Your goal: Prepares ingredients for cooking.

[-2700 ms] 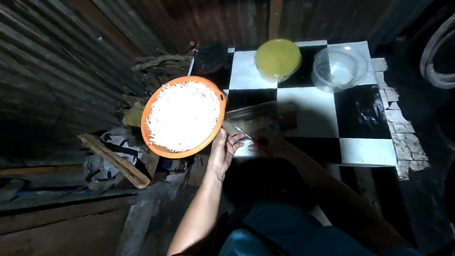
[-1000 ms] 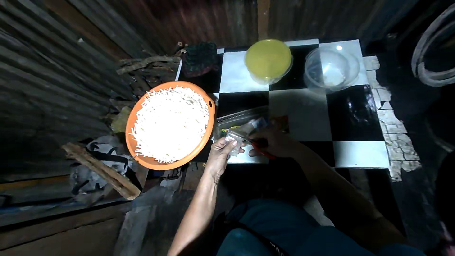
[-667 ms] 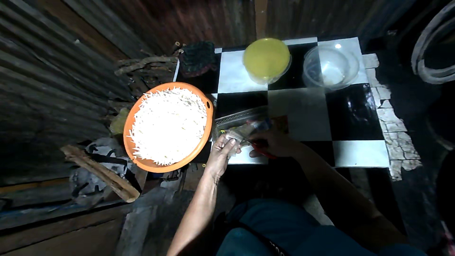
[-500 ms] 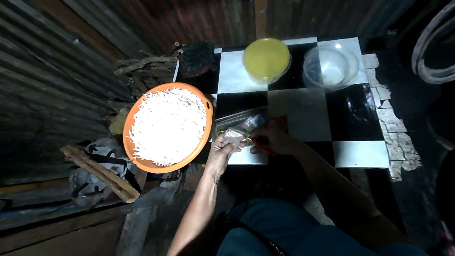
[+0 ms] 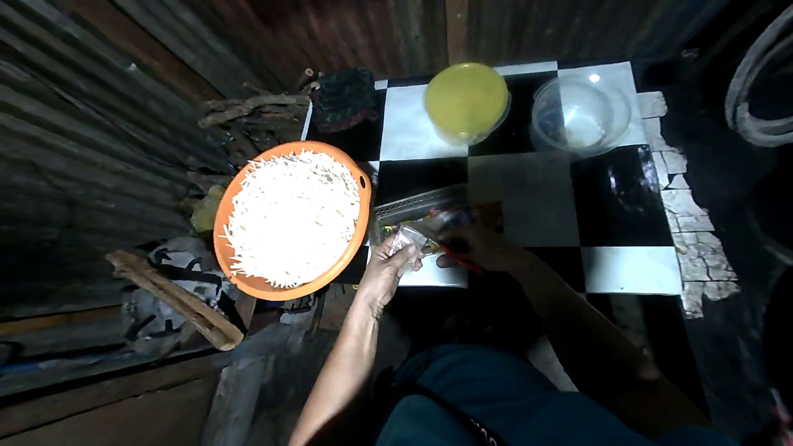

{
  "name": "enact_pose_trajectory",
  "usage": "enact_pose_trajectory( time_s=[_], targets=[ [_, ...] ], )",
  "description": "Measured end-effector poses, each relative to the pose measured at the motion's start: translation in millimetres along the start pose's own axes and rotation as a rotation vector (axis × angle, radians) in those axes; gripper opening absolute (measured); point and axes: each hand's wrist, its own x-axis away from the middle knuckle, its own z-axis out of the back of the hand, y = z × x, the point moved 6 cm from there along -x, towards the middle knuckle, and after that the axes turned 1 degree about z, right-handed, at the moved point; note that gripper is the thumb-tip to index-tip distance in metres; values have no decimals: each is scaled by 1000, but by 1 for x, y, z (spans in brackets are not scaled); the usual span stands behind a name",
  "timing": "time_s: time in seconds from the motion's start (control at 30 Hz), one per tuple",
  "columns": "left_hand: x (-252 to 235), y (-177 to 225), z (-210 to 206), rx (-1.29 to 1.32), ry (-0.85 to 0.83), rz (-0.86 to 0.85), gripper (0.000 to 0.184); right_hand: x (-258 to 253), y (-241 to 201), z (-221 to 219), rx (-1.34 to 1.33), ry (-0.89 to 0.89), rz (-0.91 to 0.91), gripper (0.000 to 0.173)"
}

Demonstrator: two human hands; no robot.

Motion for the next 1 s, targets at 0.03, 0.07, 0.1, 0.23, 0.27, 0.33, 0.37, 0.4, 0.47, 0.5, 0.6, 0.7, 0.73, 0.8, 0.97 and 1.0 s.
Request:
enact_pose_trajectory(
  time_s=[0.03,0.07,0.1,0.23,0.27,0.33,0.37,0.4,0.47,0.5,0.6,0.7,0.73,0.8,0.97,1.0],
  targets=[
    [0,-2,0,7,5,5,16,0,1,-1,-1,2,2,45],
    [-1,-4,0,15,12,1,16,1,0,-2,5,-4,1,45],
    [-2,-5,0,26,21,-11,16,2,0,-4,15,-19,-8,45],
    [-2,-3,1,73,49,-44,22,2,8,-9,-14,-57,1,44],
    [-2,-3,0,78,43,-33,22,2,9,-10,-39,-58,8,45],
    [-1,-5,-2,84,42,7,17,5,6,-10,-80,-54,13,43],
    [0,-5,-3,80,46,22,15,6,6,-9,-101,-53,11,43],
    [1,-5,-4,85,54,26,15,6,6,-10,-115,-50,12,42],
    [1,-3,-5,107,76,11,17,6,10,-12,-107,-53,5,45],
    [2,-1,-6,112,79,2,18,6,11,-12,-103,-60,-5,47],
    [3,2,-8,89,62,-1,19,4,10,-15,-95,-76,15,48],
    [5,3,-10,30,71,14,15,1,4,-17,-102,-96,53,44],
    [5,3,-10,13,79,18,14,0,1,-18,-110,-100,74,40],
    [7,4,-10,-15,88,16,13,-2,-4,-20,-141,-112,79,35],
    [7,6,-8,-64,109,30,12,-4,2,-22,-163,-90,58,33],
    [7,6,-7,-66,109,37,12,-4,3,-22,-160,-86,56,32]
  ],
)
